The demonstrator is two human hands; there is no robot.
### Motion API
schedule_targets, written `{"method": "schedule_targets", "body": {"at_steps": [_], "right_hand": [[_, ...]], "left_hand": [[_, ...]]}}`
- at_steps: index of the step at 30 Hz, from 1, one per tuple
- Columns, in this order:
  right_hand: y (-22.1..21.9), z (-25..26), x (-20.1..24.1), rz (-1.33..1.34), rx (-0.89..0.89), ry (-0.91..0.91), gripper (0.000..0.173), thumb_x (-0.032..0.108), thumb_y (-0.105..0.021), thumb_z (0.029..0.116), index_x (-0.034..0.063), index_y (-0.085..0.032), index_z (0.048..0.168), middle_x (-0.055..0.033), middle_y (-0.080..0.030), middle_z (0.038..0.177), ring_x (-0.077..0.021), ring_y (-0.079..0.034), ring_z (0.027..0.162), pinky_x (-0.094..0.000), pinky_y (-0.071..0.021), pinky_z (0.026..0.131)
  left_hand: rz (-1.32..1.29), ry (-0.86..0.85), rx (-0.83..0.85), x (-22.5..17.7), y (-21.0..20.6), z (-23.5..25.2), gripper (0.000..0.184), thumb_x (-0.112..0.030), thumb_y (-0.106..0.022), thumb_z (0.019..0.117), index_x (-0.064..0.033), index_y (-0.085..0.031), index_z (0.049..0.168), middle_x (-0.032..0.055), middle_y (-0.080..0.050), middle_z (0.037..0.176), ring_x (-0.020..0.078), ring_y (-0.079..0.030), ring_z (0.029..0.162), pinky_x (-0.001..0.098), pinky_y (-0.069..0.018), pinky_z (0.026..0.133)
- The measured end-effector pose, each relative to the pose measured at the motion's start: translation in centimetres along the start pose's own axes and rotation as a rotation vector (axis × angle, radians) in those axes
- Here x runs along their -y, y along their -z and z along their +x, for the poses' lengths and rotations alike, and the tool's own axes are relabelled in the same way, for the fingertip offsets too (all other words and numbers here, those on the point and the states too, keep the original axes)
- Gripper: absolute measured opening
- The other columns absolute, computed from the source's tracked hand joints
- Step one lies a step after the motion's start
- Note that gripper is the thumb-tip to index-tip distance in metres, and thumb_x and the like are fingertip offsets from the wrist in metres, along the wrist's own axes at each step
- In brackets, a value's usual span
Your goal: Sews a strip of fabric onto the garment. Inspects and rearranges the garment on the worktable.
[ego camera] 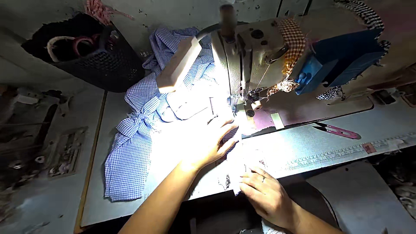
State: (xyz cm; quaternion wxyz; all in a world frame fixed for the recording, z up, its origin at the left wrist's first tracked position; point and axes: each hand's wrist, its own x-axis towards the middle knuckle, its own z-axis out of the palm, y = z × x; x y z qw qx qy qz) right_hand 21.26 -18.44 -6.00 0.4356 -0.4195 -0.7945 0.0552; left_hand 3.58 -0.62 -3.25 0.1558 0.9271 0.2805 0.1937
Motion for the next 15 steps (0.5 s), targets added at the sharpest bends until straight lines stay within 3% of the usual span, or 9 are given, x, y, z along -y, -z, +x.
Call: {"method": "schedule_targets", "body": {"at_steps": [3, 5, 9, 11, 15], "right_hand": [[0.37, -0.66, -0.10, -0.002, 0.019, -0.017, 0.019, 0.011, -0.053, 0.1030, 0.0088, -0.071, 0.109, -0.0085, -0.076, 0.110, -0.0181, -0.068, 0.117, -0.0377, -0.0451, 0.113], [0.38, -0.76, -0.07, -0.018, 0.014, -0.015, 0.019, 0.012, -0.053, 0.1035, 0.0091, -0.071, 0.109, -0.0085, -0.076, 0.111, -0.0183, -0.068, 0.118, -0.0376, -0.0450, 0.113], [0.24, -0.67, 0.08, -0.023, -0.008, -0.018, 0.018, 0.010, -0.055, 0.1017, 0.0083, -0.072, 0.108, -0.0084, -0.076, 0.108, -0.0189, -0.069, 0.117, -0.0380, -0.0447, 0.114], [0.17, -0.65, 0.10, -0.030, -0.006, -0.017, 0.018, 0.010, -0.056, 0.1015, 0.0083, -0.072, 0.108, -0.0086, -0.076, 0.108, -0.0189, -0.069, 0.118, -0.0379, -0.0444, 0.114], [0.28, -0.66, 0.07, -0.029, 0.002, -0.015, 0.017, 0.009, -0.056, 0.1013, 0.0078, -0.072, 0.107, -0.0084, -0.077, 0.108, -0.0191, -0.069, 0.117, -0.0391, -0.0438, 0.115]], "left_hand": [[-0.011, -0.011, -0.037, 0.05, -0.09, -0.25, 0.043, -0.037, -0.052, 0.1025, -0.0071, -0.069, 0.128, 0.0092, -0.064, 0.139, 0.0235, -0.056, 0.133, 0.0427, -0.0416, 0.112], [0.001, -0.013, -0.034, -0.07, 0.01, -0.15, 0.042, -0.036, -0.052, 0.1020, -0.0062, -0.069, 0.127, 0.0098, -0.064, 0.138, 0.0240, -0.057, 0.133, 0.0425, -0.0417, 0.113], [0.005, -0.003, -0.045, -0.01, -0.22, -0.24, 0.043, -0.037, -0.050, 0.1018, -0.0100, -0.070, 0.128, 0.0053, -0.064, 0.139, 0.0211, -0.054, 0.137, 0.0519, -0.0327, 0.119], [-0.001, -0.003, -0.057, 0.17, -0.35, -0.31, 0.043, -0.039, -0.051, 0.1012, -0.0113, -0.070, 0.128, 0.0043, -0.064, 0.140, 0.0209, -0.054, 0.137, 0.0545, -0.0334, 0.118], [-0.009, 0.014, -0.055, 0.19, -0.26, -0.11, 0.043, -0.042, -0.051, 0.1009, -0.0144, -0.070, 0.128, 0.0028, -0.064, 0.139, 0.0206, -0.055, 0.134, 0.0606, -0.0267, 0.119]]}}
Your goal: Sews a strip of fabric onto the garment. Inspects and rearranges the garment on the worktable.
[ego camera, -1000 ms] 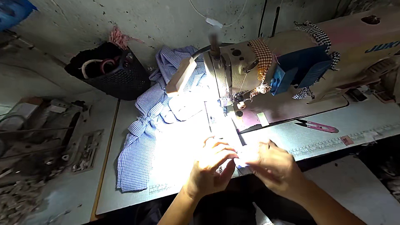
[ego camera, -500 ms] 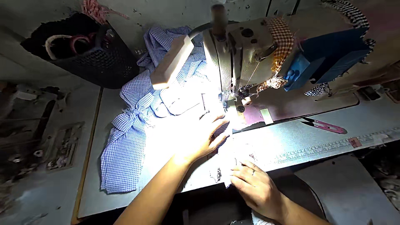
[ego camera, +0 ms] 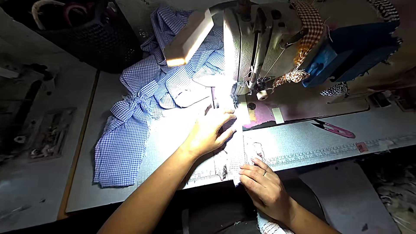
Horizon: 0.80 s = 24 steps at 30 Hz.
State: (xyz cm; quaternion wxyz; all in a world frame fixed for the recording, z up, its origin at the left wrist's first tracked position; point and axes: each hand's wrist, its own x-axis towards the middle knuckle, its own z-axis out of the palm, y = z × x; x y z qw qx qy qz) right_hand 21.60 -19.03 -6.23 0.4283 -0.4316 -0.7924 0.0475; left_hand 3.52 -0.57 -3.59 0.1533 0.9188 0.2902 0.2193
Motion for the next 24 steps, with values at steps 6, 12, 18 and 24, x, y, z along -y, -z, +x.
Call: {"method": "schedule_targets", "body": {"at_steps": [6, 12, 18, 24], "right_hand": [[-0.1, 0.1, 0.1, 0.005, -0.009, -0.011, 0.017, 0.009, -0.056, 0.1005, 0.0076, -0.072, 0.105, -0.0085, -0.077, 0.106, -0.0190, -0.070, 0.116, -0.0393, -0.0439, 0.114], [-0.1, 0.5, -0.2, 0.011, -0.010, -0.026, 0.017, 0.007, -0.057, 0.0993, 0.0061, -0.073, 0.104, -0.0097, -0.077, 0.107, -0.0203, -0.070, 0.115, -0.0400, -0.0439, 0.115], [-0.3, 1.5, -0.6, 0.018, -0.011, -0.085, 0.019, 0.007, -0.058, 0.0978, 0.0050, -0.076, 0.103, -0.0104, -0.078, 0.104, -0.0218, -0.072, 0.112, -0.0405, -0.0469, 0.112], [-0.2, 2.8, -1.5, 0.045, -0.011, -0.148, 0.018, 0.006, -0.061, 0.0948, 0.0038, -0.078, 0.100, -0.0107, -0.078, 0.101, -0.0228, -0.073, 0.110, -0.0451, -0.0470, 0.112]], "left_hand": [[0.013, 0.020, 0.031, 0.1, 0.1, 0.0, 0.045, -0.045, -0.048, 0.1010, -0.0155, -0.069, 0.129, 0.0037, -0.062, 0.140, 0.0220, -0.054, 0.135, 0.0648, -0.0227, 0.119], [0.033, 0.009, 0.056, 0.9, 0.5, 0.2, 0.050, -0.047, -0.045, 0.1018, -0.0155, -0.066, 0.135, 0.0030, -0.061, 0.143, 0.0250, -0.055, 0.135, 0.0720, -0.0184, 0.116], [0.041, -0.003, 0.059, 2.0, 0.9, 1.1, 0.051, -0.047, -0.042, 0.1015, -0.0158, -0.065, 0.136, 0.0029, -0.059, 0.145, 0.0252, -0.051, 0.139, 0.0723, -0.0154, 0.116], [0.045, 0.006, 0.061, 3.1, 1.0, 2.2, 0.053, -0.049, -0.042, 0.1023, -0.0150, -0.064, 0.136, 0.0038, -0.060, 0.144, 0.0225, -0.051, 0.140, 0.0685, -0.0081, 0.121]]}}
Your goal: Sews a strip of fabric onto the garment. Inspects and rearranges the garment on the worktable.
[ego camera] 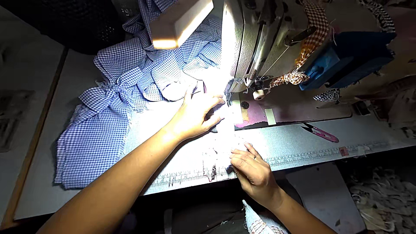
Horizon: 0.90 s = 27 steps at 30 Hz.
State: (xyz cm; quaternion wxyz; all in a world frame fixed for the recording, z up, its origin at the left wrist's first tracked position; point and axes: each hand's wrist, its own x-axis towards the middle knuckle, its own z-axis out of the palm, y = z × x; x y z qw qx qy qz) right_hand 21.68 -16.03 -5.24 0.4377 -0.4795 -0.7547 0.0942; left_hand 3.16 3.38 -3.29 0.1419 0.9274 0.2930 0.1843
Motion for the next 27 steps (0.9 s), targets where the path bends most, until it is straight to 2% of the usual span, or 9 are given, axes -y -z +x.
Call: {"method": "schedule_targets", "body": {"at_steps": [7, 14, 17, 24, 27], "right_hand": [[0.0, 1.7, -0.8, -0.010, 0.011, -0.041, 0.016, 0.005, -0.063, 0.0939, 0.0024, -0.078, 0.097, -0.0091, -0.079, 0.097, -0.0223, -0.074, 0.106, -0.0488, -0.0466, 0.113], [-0.3, 3.0, -2.0, -0.039, 0.015, -0.028, 0.017, 0.003, -0.062, 0.0938, 0.0015, -0.079, 0.097, -0.0092, -0.078, 0.098, -0.0225, -0.073, 0.108, -0.0514, -0.0433, 0.115], [-0.5, 3.4, -2.5, -0.061, 0.007, -0.017, 0.016, 0.003, -0.063, 0.0939, 0.0009, -0.079, 0.098, -0.0096, -0.078, 0.099, -0.0228, -0.073, 0.108, -0.0534, -0.0426, 0.115], [-1.0, 4.9, -3.6, -0.071, -0.001, 0.000, 0.016, 0.002, -0.064, 0.0936, 0.0015, -0.079, 0.099, -0.0087, -0.078, 0.101, -0.0224, -0.072, 0.112, -0.0519, -0.0415, 0.117], [-1.2, 5.5, -4.0, -0.066, 0.001, -0.016, 0.016, 0.001, -0.063, 0.0936, 0.0012, -0.078, 0.099, -0.0092, -0.078, 0.103, -0.0215, -0.072, 0.113, -0.0503, -0.0405, 0.118]], "left_hand": [[0.001, -0.027, -0.036, 1.3, 0.2, 1.2, 0.054, -0.048, -0.045, 0.1013, -0.0093, -0.065, 0.133, 0.0099, -0.063, 0.139, 0.0260, -0.052, 0.138, 0.0680, -0.0057, 0.122], [0.004, -0.039, -0.071, 2.1, 0.4, 2.4, 0.054, -0.045, -0.045, 0.1024, -0.0028, -0.064, 0.130, 0.0157, -0.063, 0.138, 0.0326, -0.055, 0.136, 0.0663, -0.0126, 0.121], [0.002, -0.028, -0.049, 2.5, 0.7, 2.9, 0.054, -0.043, -0.044, 0.1025, -0.0020, -0.063, 0.132, 0.0159, -0.062, 0.140, 0.0312, -0.053, 0.138, 0.0639, -0.0127, 0.123], [-0.008, -0.011, -0.019, 3.9, 1.2, 4.4, 0.054, -0.041, -0.044, 0.1011, -0.0009, -0.063, 0.132, 0.0182, -0.064, 0.134, 0.0334, -0.056, 0.134, 0.0636, -0.0127, 0.123], [-0.016, -0.019, -0.009, 4.5, 1.5, 4.9, 0.055, -0.039, -0.044, 0.1010, 0.0004, -0.062, 0.134, 0.0180, -0.062, 0.140, 0.0319, -0.053, 0.139, 0.0605, -0.0134, 0.124]]}}
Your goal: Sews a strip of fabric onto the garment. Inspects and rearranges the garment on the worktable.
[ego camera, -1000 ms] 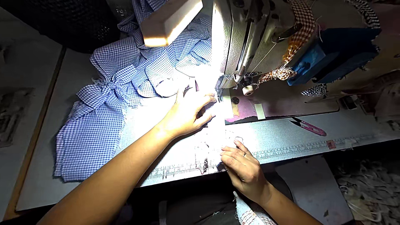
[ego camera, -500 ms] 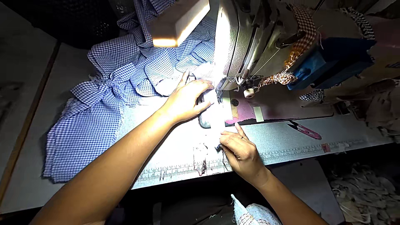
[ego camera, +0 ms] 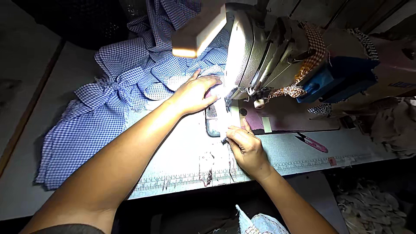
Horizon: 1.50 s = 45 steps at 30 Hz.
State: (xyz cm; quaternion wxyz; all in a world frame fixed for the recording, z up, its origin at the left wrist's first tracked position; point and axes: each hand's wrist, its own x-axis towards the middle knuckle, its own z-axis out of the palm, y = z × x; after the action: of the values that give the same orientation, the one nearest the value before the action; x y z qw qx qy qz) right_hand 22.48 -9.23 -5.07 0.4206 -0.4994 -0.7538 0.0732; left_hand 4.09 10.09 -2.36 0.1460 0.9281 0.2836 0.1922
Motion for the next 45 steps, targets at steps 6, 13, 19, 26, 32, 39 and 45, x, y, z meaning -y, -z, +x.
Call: {"method": "schedule_targets", "body": {"at_steps": [6, 13, 19, 26, 32, 39, 45], "right_hand": [[-0.2, 1.2, -0.9, -0.023, 0.013, 0.003, 0.017, 0.000, -0.062, 0.0933, 0.0003, -0.078, 0.100, -0.0111, -0.077, 0.108, -0.0224, -0.070, 0.117, -0.0504, -0.0400, 0.119], [-0.6, 2.1, -1.5, -0.031, -0.011, -0.008, 0.017, 0.000, -0.063, 0.0930, 0.0008, -0.078, 0.100, -0.0119, -0.076, 0.111, -0.0236, -0.069, 0.119, -0.0496, -0.0409, 0.118], [-0.2, 1.3, -1.2, -0.111, 0.100, -0.064, 0.029, 0.008, -0.053, 0.1004, 0.0029, -0.074, 0.120, -0.0094, -0.069, 0.133, -0.0214, -0.056, 0.137, -0.0476, -0.0337, 0.123], [11.3, -2.8, -4.0, -0.418, -0.161, -0.270, 0.036, 0.018, -0.057, 0.1015, -0.0051, -0.067, 0.127, -0.0231, -0.066, 0.131, -0.0338, -0.062, 0.126, -0.0468, -0.0499, 0.107], [21.1, -5.8, -11.2, -0.736, -0.220, -0.534, 0.056, 0.015, -0.049, 0.1025, -0.0044, -0.038, 0.154, -0.0347, -0.032, 0.158, -0.0514, -0.032, 0.148, -0.0616, -0.0295, 0.120], [21.8, -6.7, -12.8, -0.741, -0.161, -0.473, 0.058, 0.015, -0.043, 0.1020, 0.0002, -0.035, 0.157, -0.0281, -0.029, 0.163, -0.0453, -0.030, 0.151, -0.0572, -0.0284, 0.122], [21.4, -6.8, -13.8, -0.706, -0.212, -0.415, 0.053, 0.012, -0.043, 0.1021, -0.0019, -0.041, 0.154, -0.0296, -0.035, 0.160, -0.0446, -0.034, 0.150, -0.0533, -0.0315, 0.121]], "left_hand": [[0.003, 0.021, -0.003, 0.9, 0.1, 0.8, 0.053, -0.038, -0.045, 0.1027, 0.0003, -0.061, 0.137, 0.0170, -0.059, 0.145, 0.0296, -0.048, 0.144, 0.0580, -0.0131, 0.126], [-0.164, -0.174, -0.218, -5.4, -0.7, -4.3, 0.026, -0.018, -0.053, 0.0979, -0.0055, -0.075, 0.099, 0.0077, -0.073, 0.103, 0.0188, -0.067, 0.104, 0.0375, -0.0527, 0.093], [-0.066, -0.314, -0.136, -5.1, -2.3, -6.1, 0.030, -0.024, -0.055, 0.0980, -0.0048, -0.077, 0.104, 0.0101, -0.074, 0.116, 0.0224, -0.067, 0.119, 0.0472, -0.0394, 0.117], [0.067, -0.316, -0.075, -4.9, -2.4, -5.3, 0.035, -0.028, -0.046, 0.1012, -0.0072, -0.074, 0.107, 0.0100, -0.071, 0.118, 0.0260, -0.064, 0.122, 0.0630, -0.0258, 0.121], [0.038, -0.290, -0.078, -4.4, -2.0, -4.7, 0.035, -0.027, -0.046, 0.1004, -0.0071, -0.074, 0.105, 0.0092, -0.071, 0.118, 0.0252, -0.064, 0.122, 0.0631, -0.0256, 0.121], [0.018, -0.260, -0.063, -4.0, -1.9, -4.6, 0.036, -0.027, -0.046, 0.1007, -0.0053, -0.073, 0.108, 0.0111, -0.070, 0.124, 0.0260, -0.062, 0.126, 0.0614, -0.0254, 0.122], [0.017, -0.227, -0.048, -3.6, -1.7, -4.6, 0.041, -0.028, -0.043, 0.1014, -0.0025, -0.072, 0.116, 0.0131, -0.069, 0.129, 0.0265, -0.061, 0.129, 0.0611, -0.0236, 0.122]]}}
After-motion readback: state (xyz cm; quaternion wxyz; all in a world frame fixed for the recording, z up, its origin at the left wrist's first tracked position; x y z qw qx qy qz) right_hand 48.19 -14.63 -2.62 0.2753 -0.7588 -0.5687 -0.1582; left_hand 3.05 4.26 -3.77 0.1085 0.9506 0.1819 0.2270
